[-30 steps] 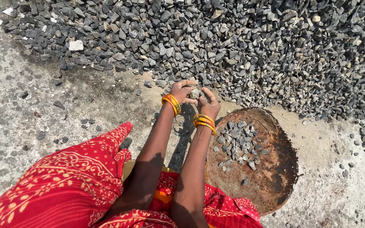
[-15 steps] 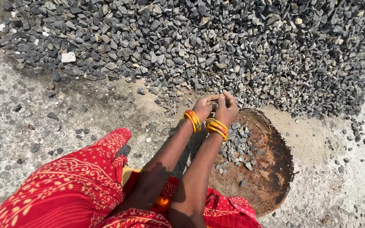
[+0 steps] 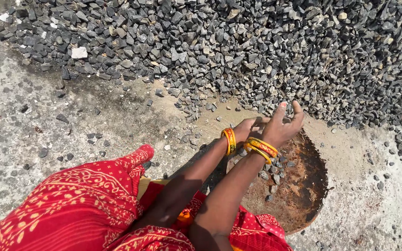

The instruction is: Picking up small gravel stones by hand and placing them into a shallow metal bowl.

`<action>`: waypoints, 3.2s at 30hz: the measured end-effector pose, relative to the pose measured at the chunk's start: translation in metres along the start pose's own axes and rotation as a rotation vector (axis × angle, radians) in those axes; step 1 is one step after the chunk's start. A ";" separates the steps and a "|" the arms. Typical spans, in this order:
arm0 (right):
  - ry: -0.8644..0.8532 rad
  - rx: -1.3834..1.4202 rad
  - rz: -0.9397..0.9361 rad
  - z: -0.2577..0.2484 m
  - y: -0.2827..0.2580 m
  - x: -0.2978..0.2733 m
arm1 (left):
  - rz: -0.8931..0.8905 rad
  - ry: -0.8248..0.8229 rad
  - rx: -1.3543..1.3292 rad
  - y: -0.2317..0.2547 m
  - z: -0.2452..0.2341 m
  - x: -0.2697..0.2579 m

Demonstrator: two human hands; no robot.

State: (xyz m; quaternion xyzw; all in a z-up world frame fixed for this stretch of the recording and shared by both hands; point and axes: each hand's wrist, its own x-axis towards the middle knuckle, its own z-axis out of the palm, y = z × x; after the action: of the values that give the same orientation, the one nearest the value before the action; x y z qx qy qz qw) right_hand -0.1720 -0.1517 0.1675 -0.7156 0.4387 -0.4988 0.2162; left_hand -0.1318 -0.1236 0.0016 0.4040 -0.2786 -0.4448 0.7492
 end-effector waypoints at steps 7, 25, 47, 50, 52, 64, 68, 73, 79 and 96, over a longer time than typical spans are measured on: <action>-0.522 0.422 0.196 0.091 0.035 -0.057 | -0.256 0.491 0.563 0.052 -0.120 -0.035; -0.750 -0.137 0.210 0.179 0.126 -0.220 | -0.606 0.679 0.990 -0.027 -0.212 -0.074; -0.661 0.824 1.048 0.169 0.092 -0.175 | -0.153 0.724 -0.248 0.004 -0.203 -0.059; -0.689 0.749 1.001 0.171 0.094 -0.173 | -0.083 0.712 -0.111 -0.003 -0.206 -0.050; -0.701 0.695 0.991 0.171 0.090 -0.172 | -0.079 0.706 -0.002 -0.001 -0.205 -0.048; -0.735 0.563 0.767 0.144 0.058 -0.130 | -0.183 0.654 0.180 0.060 -0.145 -0.026; -0.592 0.385 0.604 0.105 0.040 -0.089 | -0.040 0.529 0.311 0.047 -0.094 -0.005; -0.218 0.400 0.535 0.066 0.092 -0.030 | 0.055 0.166 0.084 0.076 0.008 -0.002; 0.241 -0.024 0.226 -0.007 0.041 0.010 | -0.158 0.020 0.166 0.051 0.052 0.004; -0.576 -0.046 0.216 0.161 0.123 -0.118 | -0.357 1.024 0.427 0.005 -0.259 -0.078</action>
State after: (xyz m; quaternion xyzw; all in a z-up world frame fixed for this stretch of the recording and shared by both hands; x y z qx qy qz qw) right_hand -0.0912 -0.1373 -0.0524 -0.7814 0.4441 -0.2393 0.3672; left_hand 0.0367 0.0401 -0.1328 0.7504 0.1080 -0.2462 0.6038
